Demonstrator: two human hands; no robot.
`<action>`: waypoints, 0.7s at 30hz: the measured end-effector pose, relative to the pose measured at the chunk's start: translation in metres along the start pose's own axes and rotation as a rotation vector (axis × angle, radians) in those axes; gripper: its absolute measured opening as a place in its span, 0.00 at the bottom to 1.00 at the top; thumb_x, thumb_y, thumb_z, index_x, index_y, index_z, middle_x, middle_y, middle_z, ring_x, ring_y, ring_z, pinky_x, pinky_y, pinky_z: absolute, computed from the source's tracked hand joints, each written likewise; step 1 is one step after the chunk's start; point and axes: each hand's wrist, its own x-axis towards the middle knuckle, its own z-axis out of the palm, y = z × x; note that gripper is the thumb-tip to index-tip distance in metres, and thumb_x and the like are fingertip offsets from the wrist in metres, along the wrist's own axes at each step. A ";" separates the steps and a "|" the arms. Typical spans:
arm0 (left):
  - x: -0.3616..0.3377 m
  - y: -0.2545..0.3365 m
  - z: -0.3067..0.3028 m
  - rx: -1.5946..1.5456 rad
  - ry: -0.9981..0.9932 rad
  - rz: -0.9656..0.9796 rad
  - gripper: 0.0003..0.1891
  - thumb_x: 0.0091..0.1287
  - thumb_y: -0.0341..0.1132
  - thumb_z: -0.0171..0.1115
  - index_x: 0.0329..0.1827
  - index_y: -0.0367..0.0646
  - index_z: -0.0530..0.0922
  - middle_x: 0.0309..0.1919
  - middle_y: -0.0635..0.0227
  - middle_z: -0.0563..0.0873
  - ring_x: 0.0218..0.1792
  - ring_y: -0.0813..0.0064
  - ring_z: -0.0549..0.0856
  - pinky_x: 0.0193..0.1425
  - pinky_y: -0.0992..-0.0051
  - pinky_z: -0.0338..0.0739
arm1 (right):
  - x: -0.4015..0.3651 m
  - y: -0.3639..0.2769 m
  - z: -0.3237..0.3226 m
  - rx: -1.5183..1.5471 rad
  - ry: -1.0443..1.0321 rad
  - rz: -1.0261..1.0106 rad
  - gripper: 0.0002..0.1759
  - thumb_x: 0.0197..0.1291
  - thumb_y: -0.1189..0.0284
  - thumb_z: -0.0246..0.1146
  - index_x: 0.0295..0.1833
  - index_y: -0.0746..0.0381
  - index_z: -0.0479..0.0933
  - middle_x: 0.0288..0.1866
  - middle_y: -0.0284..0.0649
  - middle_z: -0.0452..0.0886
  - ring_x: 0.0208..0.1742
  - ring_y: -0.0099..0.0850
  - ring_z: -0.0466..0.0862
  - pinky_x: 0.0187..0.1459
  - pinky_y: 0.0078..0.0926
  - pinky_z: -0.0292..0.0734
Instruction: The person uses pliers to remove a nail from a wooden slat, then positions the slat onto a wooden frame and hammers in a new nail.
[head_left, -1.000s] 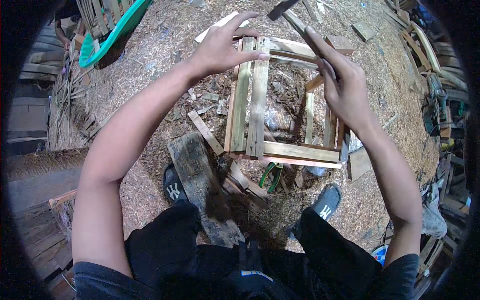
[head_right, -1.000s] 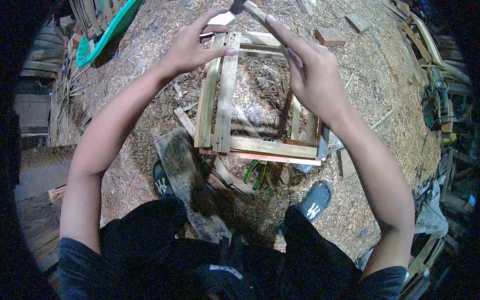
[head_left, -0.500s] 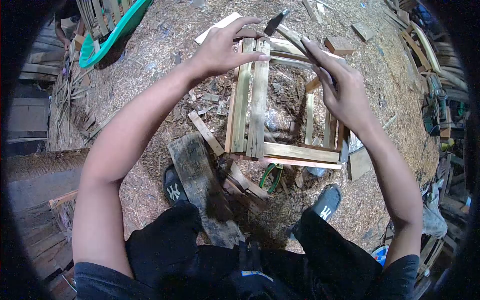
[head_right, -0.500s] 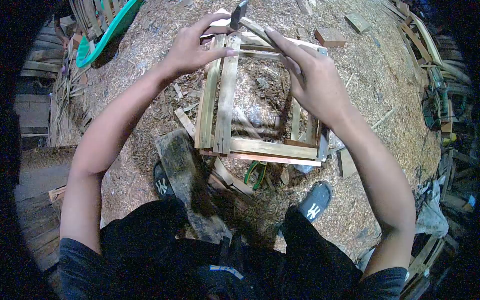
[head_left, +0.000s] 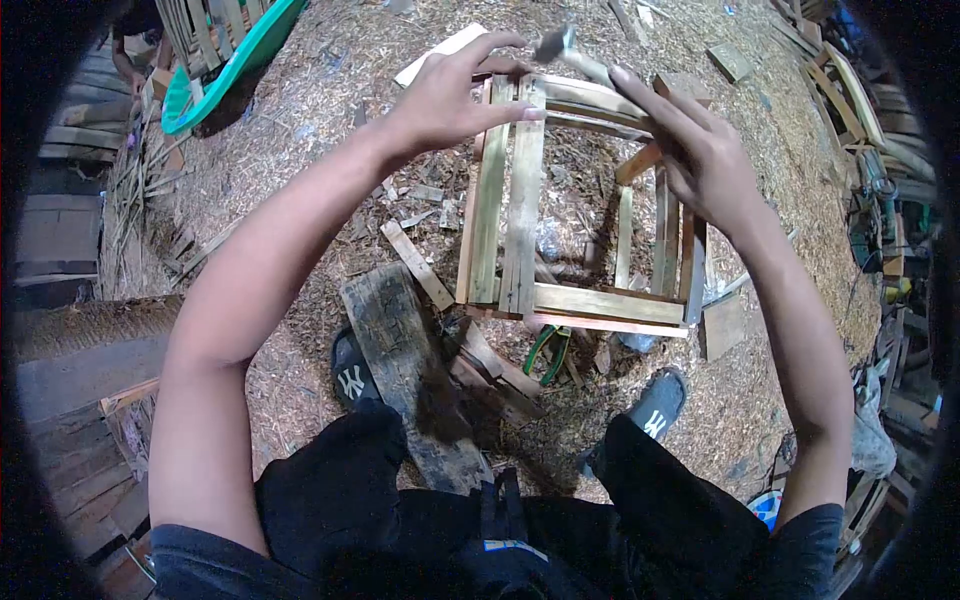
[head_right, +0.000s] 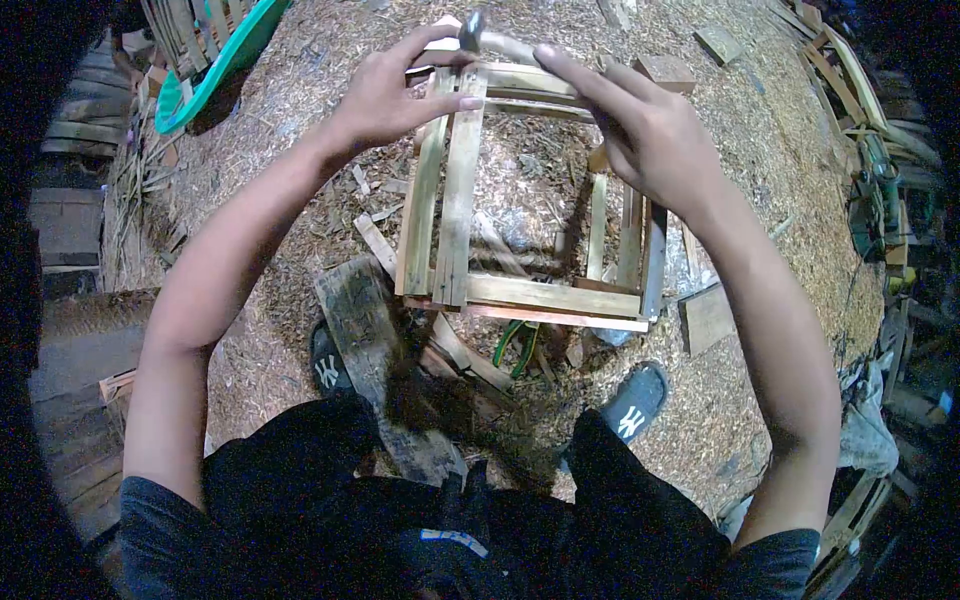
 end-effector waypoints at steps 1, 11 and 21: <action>-0.001 0.002 -0.002 0.011 -0.002 0.005 0.41 0.60 0.49 0.82 0.75 0.50 0.73 0.56 0.61 0.92 0.55 0.62 0.92 0.61 0.62 0.87 | -0.005 0.007 0.002 -0.081 -0.057 -0.010 0.40 0.68 0.74 0.64 0.82 0.34 0.66 0.41 0.40 0.82 0.36 0.42 0.86 0.39 0.41 0.85; 0.000 -0.009 -0.001 -0.115 -0.014 0.072 0.39 0.59 0.41 0.79 0.76 0.51 0.73 0.56 0.61 0.92 0.54 0.65 0.92 0.62 0.65 0.87 | 0.008 0.050 0.008 -0.291 -0.107 -0.243 0.15 0.75 0.58 0.59 0.54 0.58 0.74 0.38 0.43 0.83 0.39 0.41 0.87 0.36 0.41 0.83; 0.004 -0.009 -0.001 -0.113 -0.037 0.025 0.43 0.58 0.49 0.82 0.76 0.53 0.72 0.57 0.65 0.92 0.58 0.62 0.91 0.65 0.62 0.86 | 0.019 0.066 0.018 -0.355 -0.094 -0.177 0.12 0.74 0.61 0.59 0.53 0.57 0.71 0.39 0.43 0.83 0.40 0.44 0.87 0.38 0.45 0.83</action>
